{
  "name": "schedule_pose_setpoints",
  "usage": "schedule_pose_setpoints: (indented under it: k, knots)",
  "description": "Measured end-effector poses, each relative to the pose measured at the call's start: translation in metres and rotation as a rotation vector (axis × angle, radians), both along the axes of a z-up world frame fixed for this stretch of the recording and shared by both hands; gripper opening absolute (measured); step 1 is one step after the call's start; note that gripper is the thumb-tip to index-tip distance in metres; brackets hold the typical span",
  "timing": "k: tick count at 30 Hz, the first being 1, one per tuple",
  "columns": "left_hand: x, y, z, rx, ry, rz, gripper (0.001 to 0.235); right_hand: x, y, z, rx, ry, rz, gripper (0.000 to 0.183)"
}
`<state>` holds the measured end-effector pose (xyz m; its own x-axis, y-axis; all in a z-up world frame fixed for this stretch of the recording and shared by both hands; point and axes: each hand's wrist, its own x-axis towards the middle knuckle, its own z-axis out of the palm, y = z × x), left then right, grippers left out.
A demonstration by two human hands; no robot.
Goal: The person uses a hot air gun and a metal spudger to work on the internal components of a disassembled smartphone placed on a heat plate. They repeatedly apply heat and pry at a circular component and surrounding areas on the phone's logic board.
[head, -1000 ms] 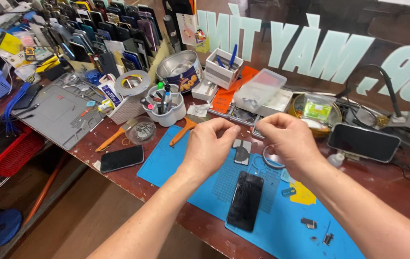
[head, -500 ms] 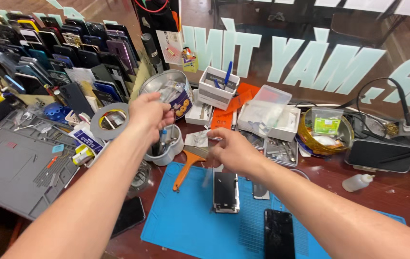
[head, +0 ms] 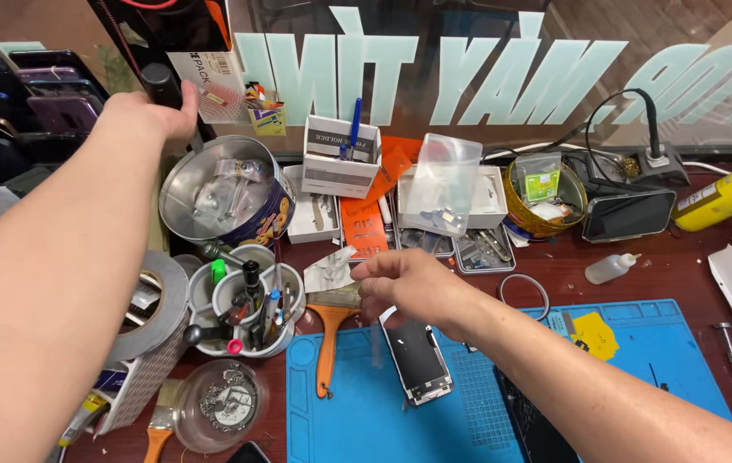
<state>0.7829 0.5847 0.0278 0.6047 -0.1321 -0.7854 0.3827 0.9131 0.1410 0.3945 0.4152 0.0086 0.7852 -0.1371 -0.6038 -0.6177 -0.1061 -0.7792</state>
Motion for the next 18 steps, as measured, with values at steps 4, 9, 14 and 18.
schedule_pose_setpoints:
  k: [4,9,14,18]
  knots:
    - [-0.009,-0.01,0.022,-0.049,0.182,0.177,0.038,0.003,0.005,0.002,-0.026,0.023,-0.029,0.034]
    - [-0.018,-0.006,0.034,-0.194,0.069,0.157,0.037,-0.002,0.007,0.003,-0.041,0.039,-0.013,0.032]
    - [-0.067,-0.006,0.056,-0.264,-0.258,-0.156,0.034,-0.014,-0.002,0.007,0.058,-0.017,-0.088,0.03]
    - [-0.173,-0.01,0.059,-0.077,-0.356,-0.44,0.038,-0.026,-0.019,0.026,0.249,-0.077,-0.222,0.032]
